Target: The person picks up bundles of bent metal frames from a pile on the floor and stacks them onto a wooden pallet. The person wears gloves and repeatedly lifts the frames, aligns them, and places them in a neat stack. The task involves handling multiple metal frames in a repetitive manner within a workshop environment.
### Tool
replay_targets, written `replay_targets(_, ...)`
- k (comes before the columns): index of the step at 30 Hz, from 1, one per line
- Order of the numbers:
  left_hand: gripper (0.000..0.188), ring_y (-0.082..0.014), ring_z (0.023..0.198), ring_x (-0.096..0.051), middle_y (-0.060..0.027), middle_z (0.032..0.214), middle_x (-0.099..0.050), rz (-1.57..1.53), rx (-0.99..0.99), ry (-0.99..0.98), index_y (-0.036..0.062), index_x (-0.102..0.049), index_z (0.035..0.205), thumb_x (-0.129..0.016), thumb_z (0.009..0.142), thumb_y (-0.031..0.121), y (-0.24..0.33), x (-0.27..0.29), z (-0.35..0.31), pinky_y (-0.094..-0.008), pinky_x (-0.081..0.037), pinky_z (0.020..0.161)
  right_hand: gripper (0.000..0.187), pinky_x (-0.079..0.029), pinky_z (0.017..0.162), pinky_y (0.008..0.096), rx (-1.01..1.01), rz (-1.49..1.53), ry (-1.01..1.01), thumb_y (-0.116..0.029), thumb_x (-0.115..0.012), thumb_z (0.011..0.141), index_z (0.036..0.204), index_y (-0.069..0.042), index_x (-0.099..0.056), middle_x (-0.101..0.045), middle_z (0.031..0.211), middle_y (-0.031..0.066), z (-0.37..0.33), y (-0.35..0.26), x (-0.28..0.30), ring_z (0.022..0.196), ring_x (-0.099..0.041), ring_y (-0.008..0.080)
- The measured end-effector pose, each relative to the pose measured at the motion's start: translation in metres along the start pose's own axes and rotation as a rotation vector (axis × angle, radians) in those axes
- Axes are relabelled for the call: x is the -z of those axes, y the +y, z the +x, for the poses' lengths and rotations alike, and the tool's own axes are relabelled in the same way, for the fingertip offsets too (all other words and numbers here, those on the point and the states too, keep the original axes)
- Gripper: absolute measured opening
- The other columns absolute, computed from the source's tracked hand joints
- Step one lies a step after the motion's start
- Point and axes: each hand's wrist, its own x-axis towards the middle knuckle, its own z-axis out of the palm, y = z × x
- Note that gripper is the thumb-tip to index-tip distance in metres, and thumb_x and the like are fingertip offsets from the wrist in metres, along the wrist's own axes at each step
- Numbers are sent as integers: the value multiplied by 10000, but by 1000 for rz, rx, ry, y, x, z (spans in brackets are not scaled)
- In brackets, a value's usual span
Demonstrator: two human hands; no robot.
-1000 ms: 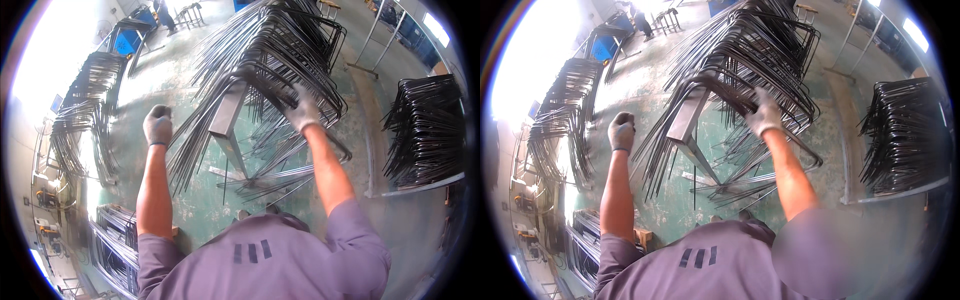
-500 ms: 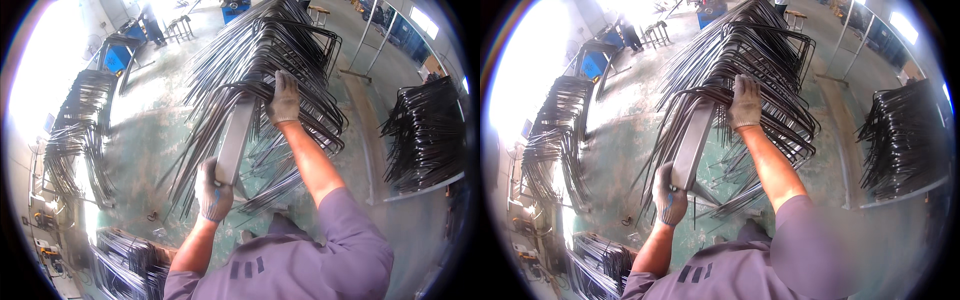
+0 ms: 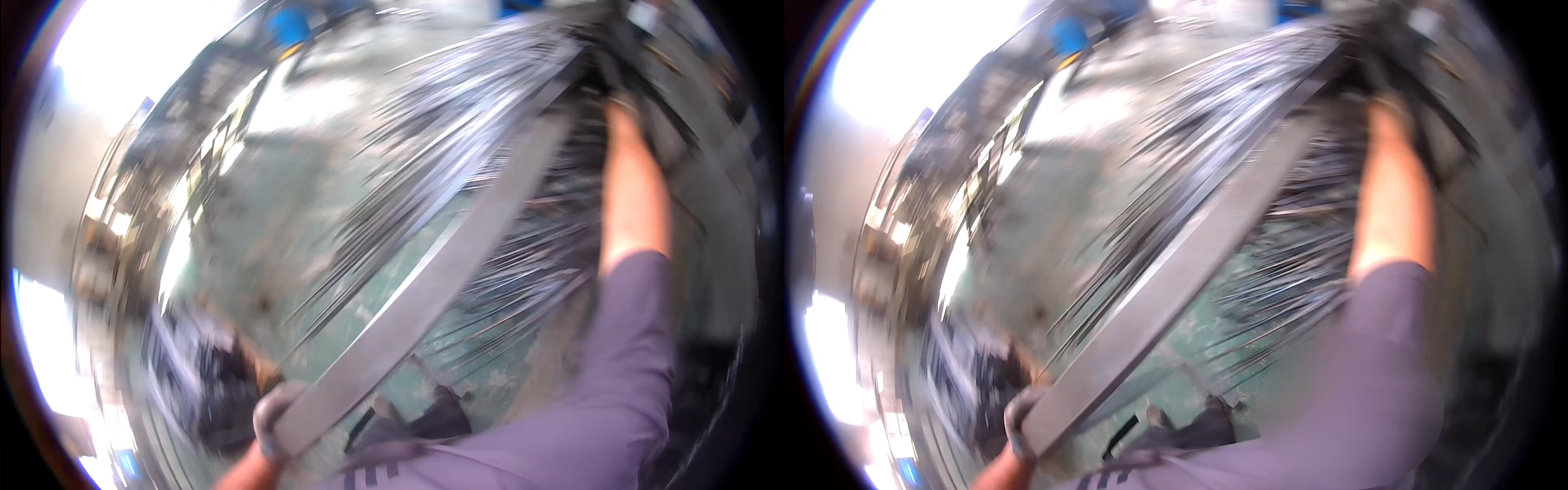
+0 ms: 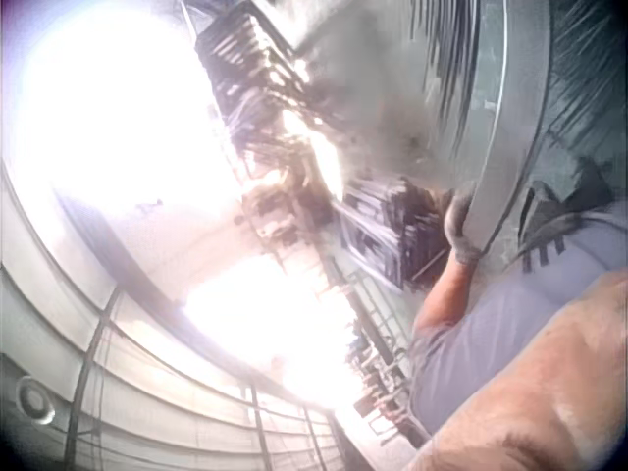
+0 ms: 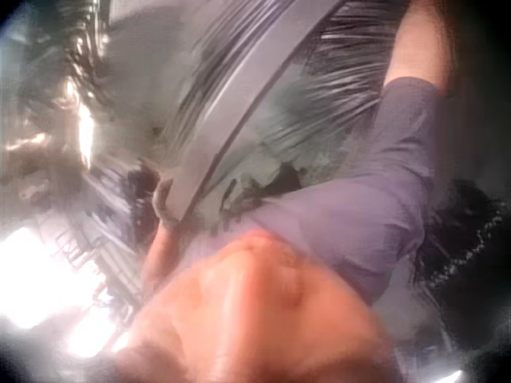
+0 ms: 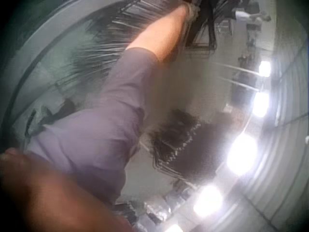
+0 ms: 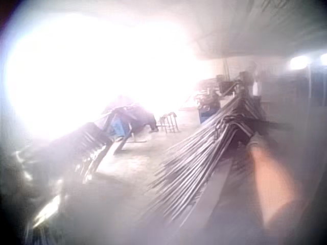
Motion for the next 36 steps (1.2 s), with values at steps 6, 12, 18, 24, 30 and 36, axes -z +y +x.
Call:
replay_targets(6, 569, -205, 1074, -745, -112, 1170, -782, -84, 208, -185, 8, -738, 1309, -936, 810, 197, 20, 7, 14, -372, -591, 940, 651, -504, 1141, 546, 255, -41, 26, -246, -832, 896, 1494, -159, -592, -637, 1460, 146, 50, 35, -63, 1345, -613, 366)
replay_targets(12, 516, -208, 1100, -744, -115, 1183, -787, -11, 48, -89, 21, -740, 1301, -902, 816, 87, 10, -12, -7, -381, -601, 959, 556, -541, 1069, 511, 362, 71, -12, -259, -854, 890, 1395, -118, -669, -708, 1359, 133, -81, 38, -141, 1235, -668, 333)
replay_targets(18, 499, -385, 1093, -762, -209, 1180, -770, 140, 4, 218, 53, -685, 1304, -843, 833, 9, 5, -28, -26, -445, -619, 928, 474, -577, 996, 476, 391, 112, -481, -271, -876, 884, 1297, -77, -746, -779, 1259, 120, -386, 160, -277, 1126, -724, 301)
replay_targets(24, 400, -375, 1117, -747, -199, 1210, -743, 148, 119, 296, 40, -679, 1335, -784, 998, 229, -35, 17, -154, -467, -605, 948, 532, -596, 992, 418, 392, 0, -1301, -296, -928, 832, 1278, -36, -801, -825, 1186, 179, -776, 233, -256, 1074, -771, 291)
replay_targets(30, 343, -287, 1128, -776, -185, 1205, -799, -9, 760, 443, 39, -730, 1282, -745, 1042, 284, -123, 120, -375, -410, -602, 991, 529, -603, 959, 445, 530, -118, -1460, -279, -911, 846, 1262, 24, -784, -831, 1157, 178, -960, 149, -132, 1058, -784, 314)
replay_targets(36, 345, -240, 1016, -759, -157, 1121, -815, -136, 852, 741, 61, -772, 1231, -747, 1022, 334, -227, 202, -577, -397, -591, 936, 358, -614, 862, 461, 389, -215, -1272, -326, -851, 892, 1027, 4, -816, -818, 1021, 189, -1042, 65, -110, 907, -770, 300)
